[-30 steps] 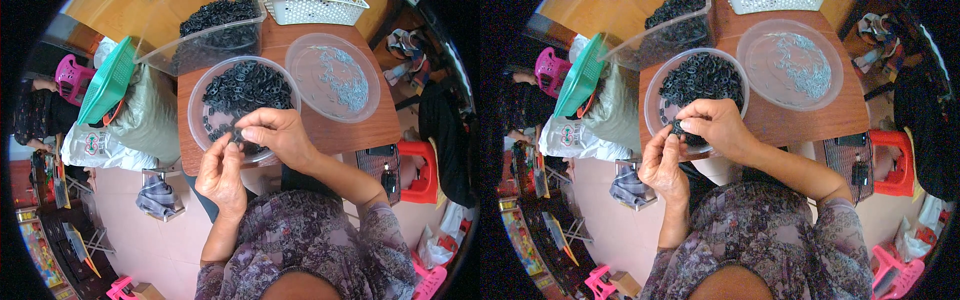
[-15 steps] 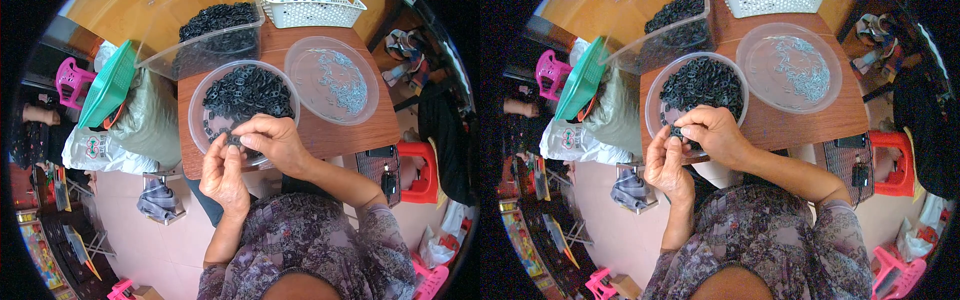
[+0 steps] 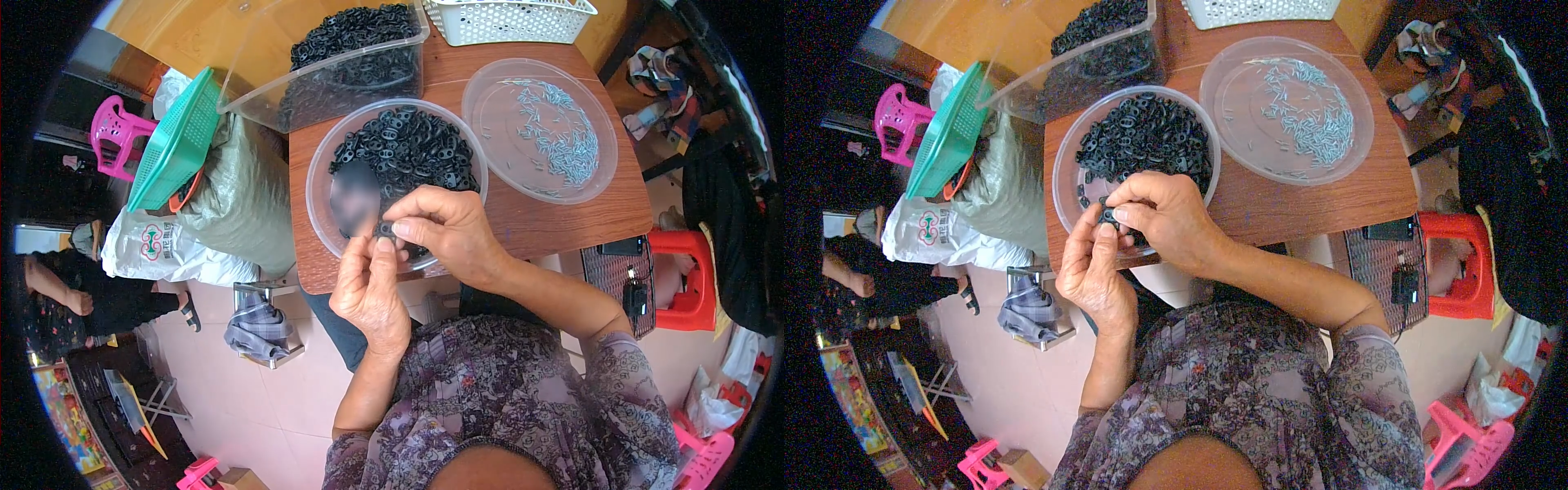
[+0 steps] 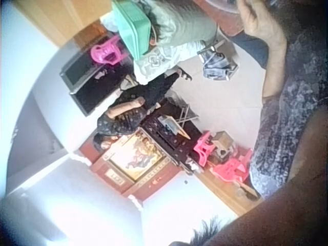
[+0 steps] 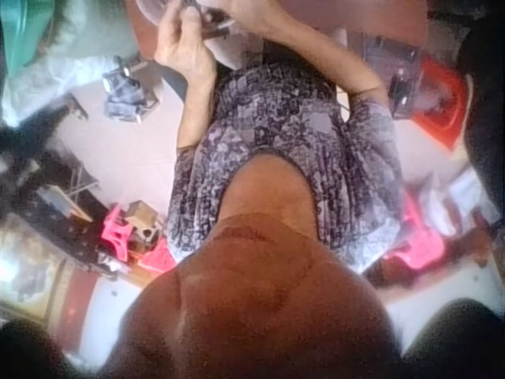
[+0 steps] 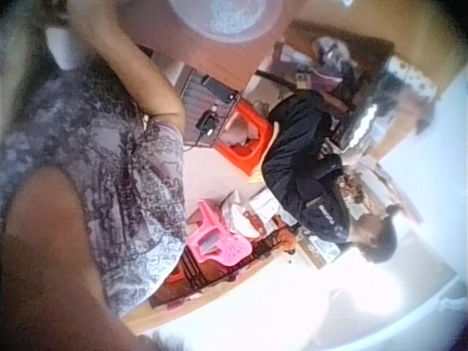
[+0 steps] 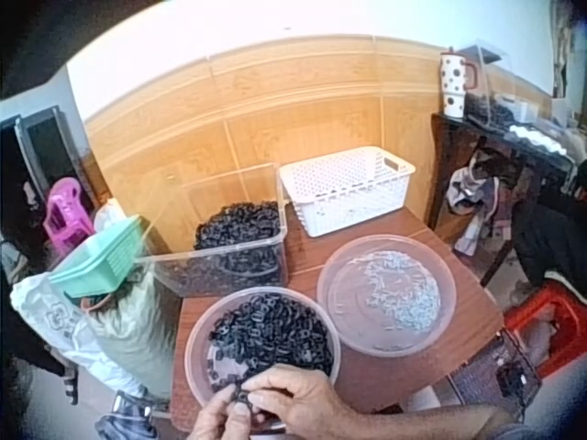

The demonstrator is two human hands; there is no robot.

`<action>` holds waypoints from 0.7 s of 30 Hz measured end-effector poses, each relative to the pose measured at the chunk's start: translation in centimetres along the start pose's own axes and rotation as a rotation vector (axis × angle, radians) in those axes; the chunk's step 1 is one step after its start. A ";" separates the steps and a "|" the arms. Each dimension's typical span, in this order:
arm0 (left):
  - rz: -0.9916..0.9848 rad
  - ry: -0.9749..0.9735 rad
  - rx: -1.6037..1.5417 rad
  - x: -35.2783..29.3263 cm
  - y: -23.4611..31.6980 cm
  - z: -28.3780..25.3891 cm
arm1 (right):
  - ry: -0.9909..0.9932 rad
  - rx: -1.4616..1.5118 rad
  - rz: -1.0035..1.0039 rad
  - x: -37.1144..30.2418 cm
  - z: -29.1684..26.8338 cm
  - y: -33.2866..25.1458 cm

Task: The person assembles plastic cord locks by inserting small metal components into the plastic stoppers by hand and placing the assembled pieces into a basket.

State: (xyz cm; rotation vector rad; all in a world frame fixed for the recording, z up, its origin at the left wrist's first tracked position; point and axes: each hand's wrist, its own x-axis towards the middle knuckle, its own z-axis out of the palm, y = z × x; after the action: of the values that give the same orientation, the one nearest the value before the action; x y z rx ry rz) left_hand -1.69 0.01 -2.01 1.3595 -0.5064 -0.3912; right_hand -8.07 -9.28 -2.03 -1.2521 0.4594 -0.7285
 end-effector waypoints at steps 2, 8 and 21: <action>-0.018 -0.004 -0.003 0.0 0.1 0.0 | -0.002 -0.125 -0.072 -0.1 -0.1 0.0; -0.062 -0.082 -0.024 -0.1 0.3 0.0 | 0.010 -0.065 -0.028 -0.3 -0.3 0.3; -0.086 0.009 -0.116 -0.4 0.0 0.4 | -0.011 -0.092 -0.085 -0.5 -0.1 0.1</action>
State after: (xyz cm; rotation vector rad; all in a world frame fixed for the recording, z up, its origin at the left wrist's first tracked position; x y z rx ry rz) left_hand -2.24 -0.16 -1.95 1.2730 -0.4120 -0.4772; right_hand -8.45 -8.93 -2.21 -1.3682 0.4367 -0.7791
